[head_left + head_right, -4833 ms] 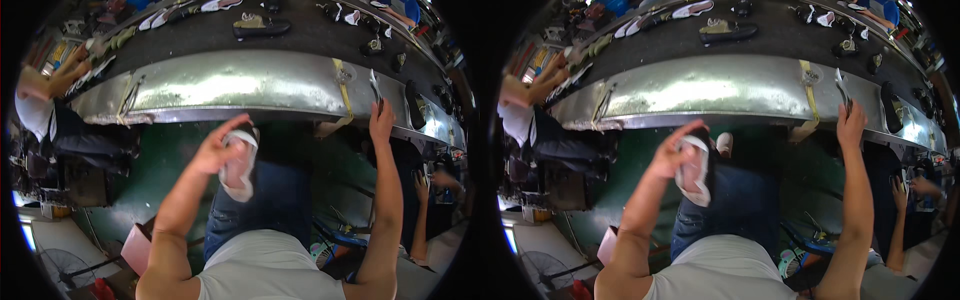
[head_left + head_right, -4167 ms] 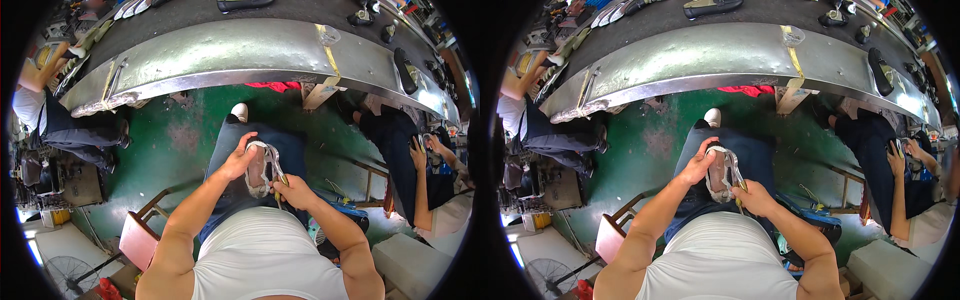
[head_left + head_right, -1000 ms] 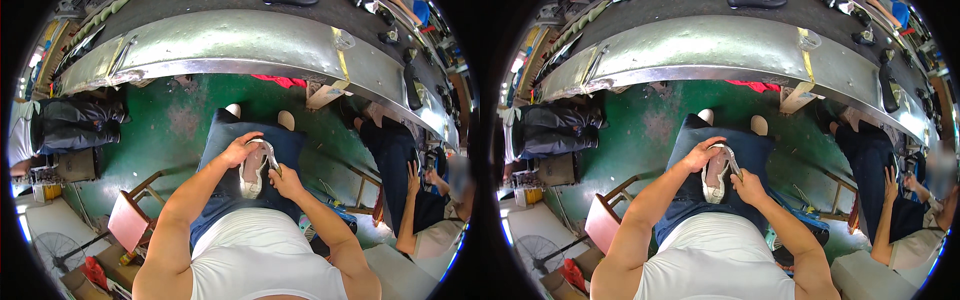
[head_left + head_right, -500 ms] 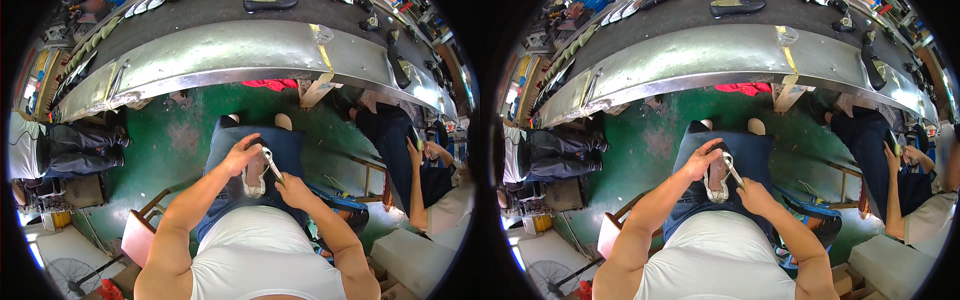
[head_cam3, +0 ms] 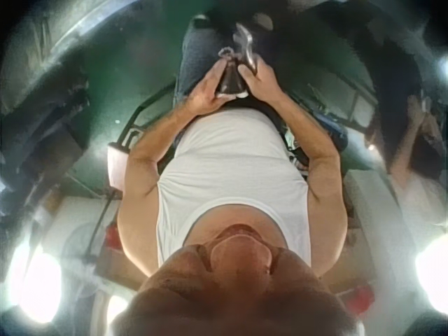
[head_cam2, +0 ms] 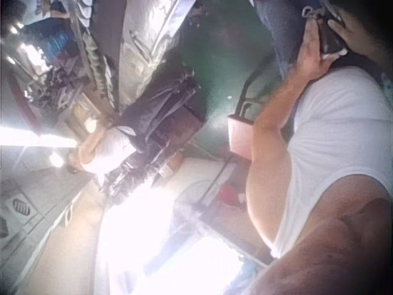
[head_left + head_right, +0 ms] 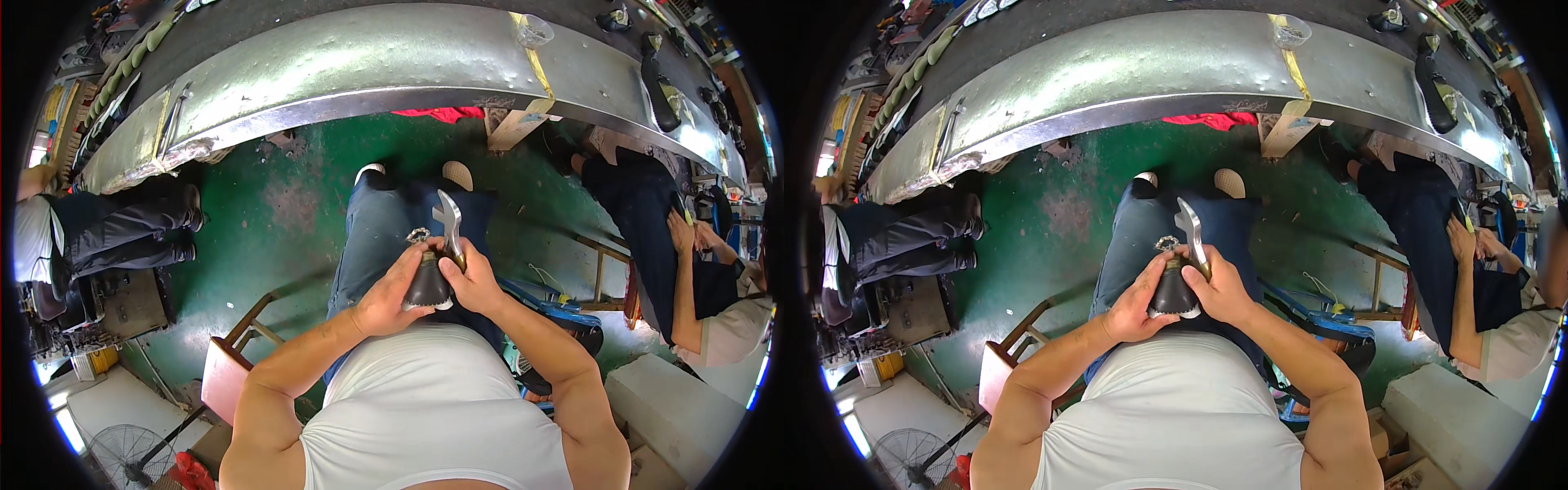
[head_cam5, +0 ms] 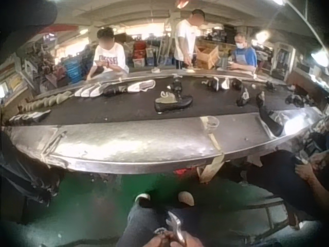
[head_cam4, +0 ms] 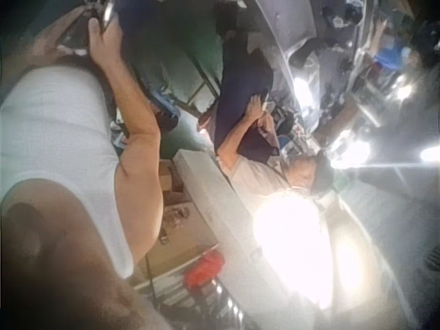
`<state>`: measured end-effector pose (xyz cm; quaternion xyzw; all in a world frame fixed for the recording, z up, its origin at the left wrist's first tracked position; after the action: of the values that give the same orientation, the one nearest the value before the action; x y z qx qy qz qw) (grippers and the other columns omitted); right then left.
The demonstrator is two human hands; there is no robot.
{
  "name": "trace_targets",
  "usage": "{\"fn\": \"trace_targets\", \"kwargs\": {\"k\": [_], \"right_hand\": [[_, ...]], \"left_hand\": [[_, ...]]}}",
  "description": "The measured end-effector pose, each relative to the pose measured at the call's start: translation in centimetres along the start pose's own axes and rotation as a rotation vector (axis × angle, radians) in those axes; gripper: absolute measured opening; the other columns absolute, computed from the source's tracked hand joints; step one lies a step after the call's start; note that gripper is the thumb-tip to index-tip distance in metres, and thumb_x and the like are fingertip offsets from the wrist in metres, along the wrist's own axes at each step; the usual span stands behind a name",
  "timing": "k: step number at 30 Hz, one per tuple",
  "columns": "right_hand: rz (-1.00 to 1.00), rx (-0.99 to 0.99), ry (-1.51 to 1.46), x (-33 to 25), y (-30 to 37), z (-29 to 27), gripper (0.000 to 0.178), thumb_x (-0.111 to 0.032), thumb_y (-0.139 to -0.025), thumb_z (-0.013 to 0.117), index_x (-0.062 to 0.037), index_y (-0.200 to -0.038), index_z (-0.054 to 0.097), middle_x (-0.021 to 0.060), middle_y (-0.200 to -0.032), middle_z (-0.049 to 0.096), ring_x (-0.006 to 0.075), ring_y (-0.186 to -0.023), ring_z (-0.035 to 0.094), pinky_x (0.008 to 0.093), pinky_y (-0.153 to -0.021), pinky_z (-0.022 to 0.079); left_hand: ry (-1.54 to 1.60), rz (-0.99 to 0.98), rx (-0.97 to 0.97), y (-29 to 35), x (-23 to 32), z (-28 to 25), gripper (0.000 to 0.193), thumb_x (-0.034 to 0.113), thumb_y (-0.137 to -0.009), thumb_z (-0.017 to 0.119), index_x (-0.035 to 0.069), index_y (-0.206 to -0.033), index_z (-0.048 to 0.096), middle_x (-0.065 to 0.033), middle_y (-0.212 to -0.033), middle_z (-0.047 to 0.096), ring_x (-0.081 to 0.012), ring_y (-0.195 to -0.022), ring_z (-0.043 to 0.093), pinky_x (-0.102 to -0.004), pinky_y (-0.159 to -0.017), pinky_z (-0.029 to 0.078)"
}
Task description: Pull and trim excess material from the shoe upper using pliers at a manufacturing workbench.
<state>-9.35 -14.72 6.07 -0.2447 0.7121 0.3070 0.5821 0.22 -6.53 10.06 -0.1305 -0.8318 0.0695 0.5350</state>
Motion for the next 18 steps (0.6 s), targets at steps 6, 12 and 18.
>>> {"fn": "trace_targets", "kwargs": {"k": [6, 12, 18], "right_hand": [[0.038, 0.048, 0.056, 0.7, 0.9, -0.6, 0.038, -0.026, -0.101, 0.055, 0.0029, -0.125, 0.049, 0.0178, -0.117, 0.065, 0.0276, -0.109, 0.065, 0.0372, -0.095, 0.048], [0.026, 0.100, 0.019, 1.1, 0.8, -1.2, 0.036, -0.024, -0.102, 0.053, 0.0027, -0.125, 0.047, 0.0177, -0.117, 0.065, 0.0292, -0.110, 0.064, 0.0376, -0.096, 0.048], [0.024, 0.146, 0.006, 1.6, 0.7, -1.8, 0.034, -0.023, -0.101, 0.054, 0.0015, -0.124, 0.049, 0.0171, -0.116, 0.065, 0.0294, -0.107, 0.065, 0.0372, -0.093, 0.049]], "left_hand": [[-0.035, 0.082, -0.024, -0.9, 0.6, 0.9, 0.122, 0.001, -0.066, 0.084, 0.002, -0.155, 0.001, -0.0251, -0.149, 0.035, -0.0464, -0.135, 0.039, -0.0520, -0.115, 0.031], [-0.066, 0.031, -0.096, -1.8, 0.1, 1.5, 0.121, 0.007, -0.069, 0.084, 0.002, -0.155, -0.001, -0.0254, -0.149, 0.035, -0.0465, -0.135, 0.039, -0.0529, -0.115, 0.030], [-0.114, 0.098, -0.025, -3.5, 1.4, 0.7, 0.117, 0.007, -0.074, 0.083, 0.003, -0.155, -0.001, -0.0253, -0.143, 0.044, -0.0445, -0.129, 0.047, -0.0496, -0.110, 0.038]]}}
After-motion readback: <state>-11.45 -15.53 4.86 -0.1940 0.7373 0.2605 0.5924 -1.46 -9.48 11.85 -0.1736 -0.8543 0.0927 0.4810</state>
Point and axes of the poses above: each hand's wrist, its own y-axis away from the middle knuckle, its own z-axis out of the palm, x = y × z, the point moved 10 cm from there along -y, towards the middle knuckle
